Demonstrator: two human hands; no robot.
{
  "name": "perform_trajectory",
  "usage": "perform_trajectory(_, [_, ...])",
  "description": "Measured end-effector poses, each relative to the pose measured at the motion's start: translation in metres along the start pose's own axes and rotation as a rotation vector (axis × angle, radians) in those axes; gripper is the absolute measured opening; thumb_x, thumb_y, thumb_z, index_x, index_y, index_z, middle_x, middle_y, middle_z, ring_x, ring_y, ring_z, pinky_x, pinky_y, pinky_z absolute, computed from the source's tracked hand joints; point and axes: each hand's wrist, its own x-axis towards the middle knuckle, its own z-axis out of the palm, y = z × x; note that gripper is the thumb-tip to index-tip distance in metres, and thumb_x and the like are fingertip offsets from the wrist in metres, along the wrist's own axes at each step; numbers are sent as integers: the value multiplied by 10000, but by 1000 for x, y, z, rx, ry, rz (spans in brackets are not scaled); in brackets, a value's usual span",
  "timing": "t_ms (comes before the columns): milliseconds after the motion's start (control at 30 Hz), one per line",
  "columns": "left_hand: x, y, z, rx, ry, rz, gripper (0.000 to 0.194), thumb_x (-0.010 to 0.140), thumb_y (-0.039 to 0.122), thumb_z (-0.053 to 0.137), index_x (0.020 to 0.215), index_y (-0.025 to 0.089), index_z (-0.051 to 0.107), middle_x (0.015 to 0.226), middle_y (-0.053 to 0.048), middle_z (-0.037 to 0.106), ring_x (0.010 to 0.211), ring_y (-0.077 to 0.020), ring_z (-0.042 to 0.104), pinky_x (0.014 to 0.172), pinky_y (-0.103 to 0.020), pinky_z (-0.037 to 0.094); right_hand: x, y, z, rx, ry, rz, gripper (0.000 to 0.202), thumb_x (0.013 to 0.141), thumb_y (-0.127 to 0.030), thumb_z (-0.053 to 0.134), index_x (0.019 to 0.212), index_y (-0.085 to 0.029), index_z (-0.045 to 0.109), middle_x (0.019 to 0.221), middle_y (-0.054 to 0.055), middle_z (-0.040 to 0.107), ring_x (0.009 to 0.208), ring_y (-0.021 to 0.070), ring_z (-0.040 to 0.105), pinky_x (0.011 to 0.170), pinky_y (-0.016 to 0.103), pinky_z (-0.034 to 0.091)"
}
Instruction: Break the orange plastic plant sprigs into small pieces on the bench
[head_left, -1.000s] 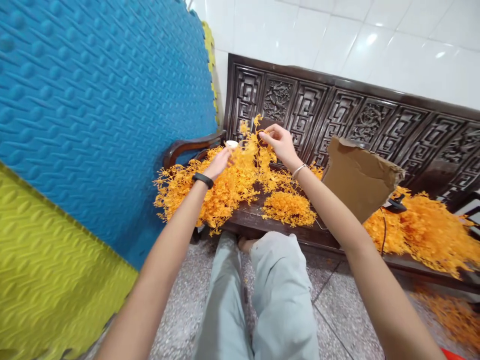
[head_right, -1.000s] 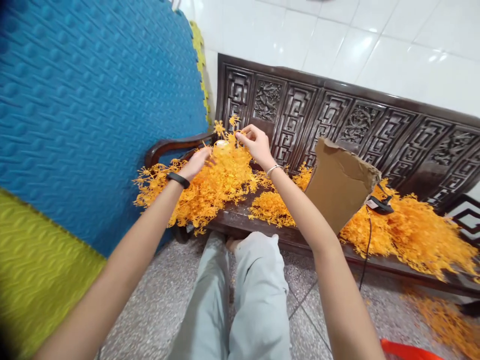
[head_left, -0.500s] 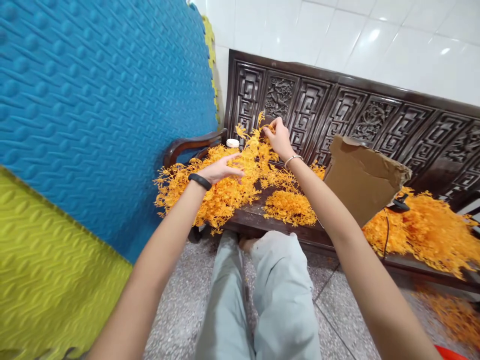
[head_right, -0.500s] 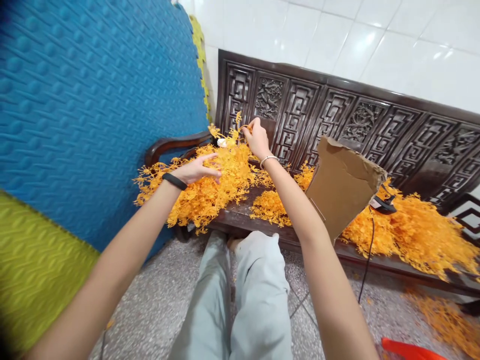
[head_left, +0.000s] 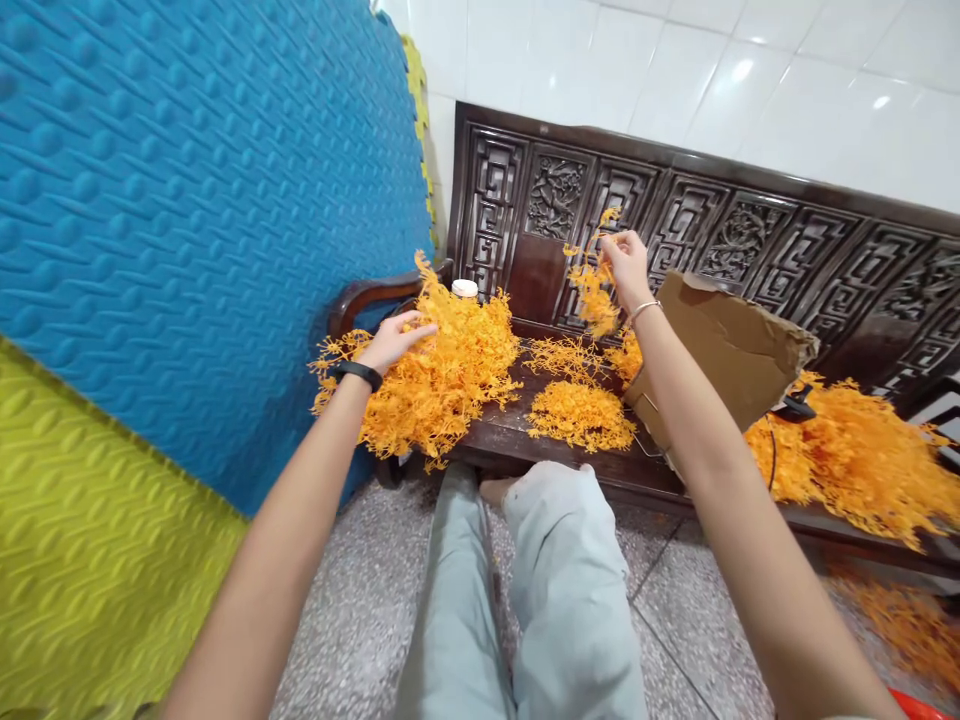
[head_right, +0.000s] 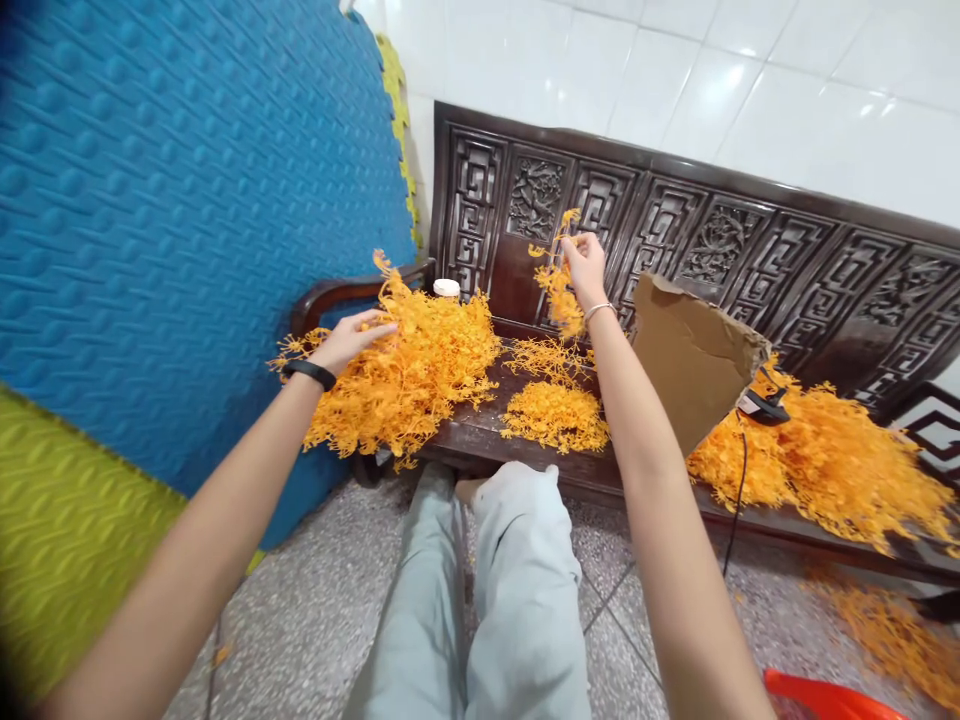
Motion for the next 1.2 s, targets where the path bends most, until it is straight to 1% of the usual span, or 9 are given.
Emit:
perform_trajectory(133, [30, 26, 20, 143, 211, 236, 366, 724, 416, 572, 942, 123, 606, 909, -55, 619, 810, -155, 565, 695, -232, 457, -25, -37, 18, 161, -25, 224, 164, 794, -257, 561, 705, -193, 438, 621, -35, 486, 551, 68, 463, 548, 234, 355])
perform_trajectory(300, [63, 53, 26, 770, 302, 315, 432, 852, 244, 396, 1264, 154, 486, 1287, -168, 499, 1170, -296, 461, 968, -411, 340, -64, -74, 20, 156, -199, 130, 145, 789, -303, 586, 762, -199, 488, 627, -31, 495, 601, 83, 486, 575, 241, 374])
perform_trajectory(500, [70, 18, 45, 1156, -385, -126, 862, 665, 536, 637, 1385, 136, 384, 1468, -238, 264, 1295, -432, 303, 1020, -555, 233, -119, -91, 6, 130, -318, 67, 183, 797, -378, 574, 848, -205, 541, 698, -21, 531, 619, 83, 477, 589, 251, 376])
perform_trajectory(567, [62, 11, 53, 1119, -399, -81, 845, 693, 582, 589, 1387, 144, 386, 1498, -232, 187, 1341, -435, 214, 1026, -580, 211, -133, -95, 0, 140, -336, 81, 203, 793, -395, 578, 863, -205, 564, 747, -11, 562, 653, 88, 495, 618, 255, 394])
perform_trajectory(733, [11, 61, 69, 870, -157, 299, 653, 836, 514, 446, 1352, 116, 426, 1496, -194, 230, 1384, -336, 161, 1091, -520, 138, -152, -102, -23, 185, -250, 112, 187, 738, -378, 648, 802, -203, 657, 871, 20, 591, 805, 123, 535, 680, 265, 420])
perform_trajectory(833, [-47, 110, 74, 463, -342, 398, 610, 867, 550, 345, 1264, 117, 510, 1320, -136, 518, 1255, -241, 425, 1073, -411, 277, -163, -110, -38, 265, -198, 176, 168, 723, -362, 668, 817, -224, 690, 841, 11, 602, 776, 119, 528, 683, 264, 424])
perform_trajectory(933, [-106, 140, 81, 233, -495, 347, 674, 837, 579, 398, 1363, 159, 380, 1412, -113, 427, 1302, -222, 382, 1089, -389, 275, -180, -121, -51, 380, -134, 294, 178, 715, -368, 672, 833, -235, 692, 767, -7, 614, 668, 98, 507, 639, 252, 425])
perform_trajectory(1100, [-158, 141, 101, 185, -493, 348, 913, 717, 568, 596, 1434, 167, 199, 1495, -153, 263, 1366, -261, 267, 1107, -429, 242, -216, -130, -55, 551, 11, 438, 148, 684, -317, 704, 799, -231, 671, 747, -24, 619, 586, 72, 494, 601, 231, 428])
perform_trajectory(1200, [-161, 128, 114, 167, -334, 346, 650, 733, 495, 616, 1275, 172, 457, 1334, -131, 500, 1276, -277, 402, 1066, -451, 295, -238, -131, -50, 540, -92, 491, 157, 701, -323, 687, 813, -218, 653, 717, -19, 604, 584, 87, 513, 596, 243, 445])
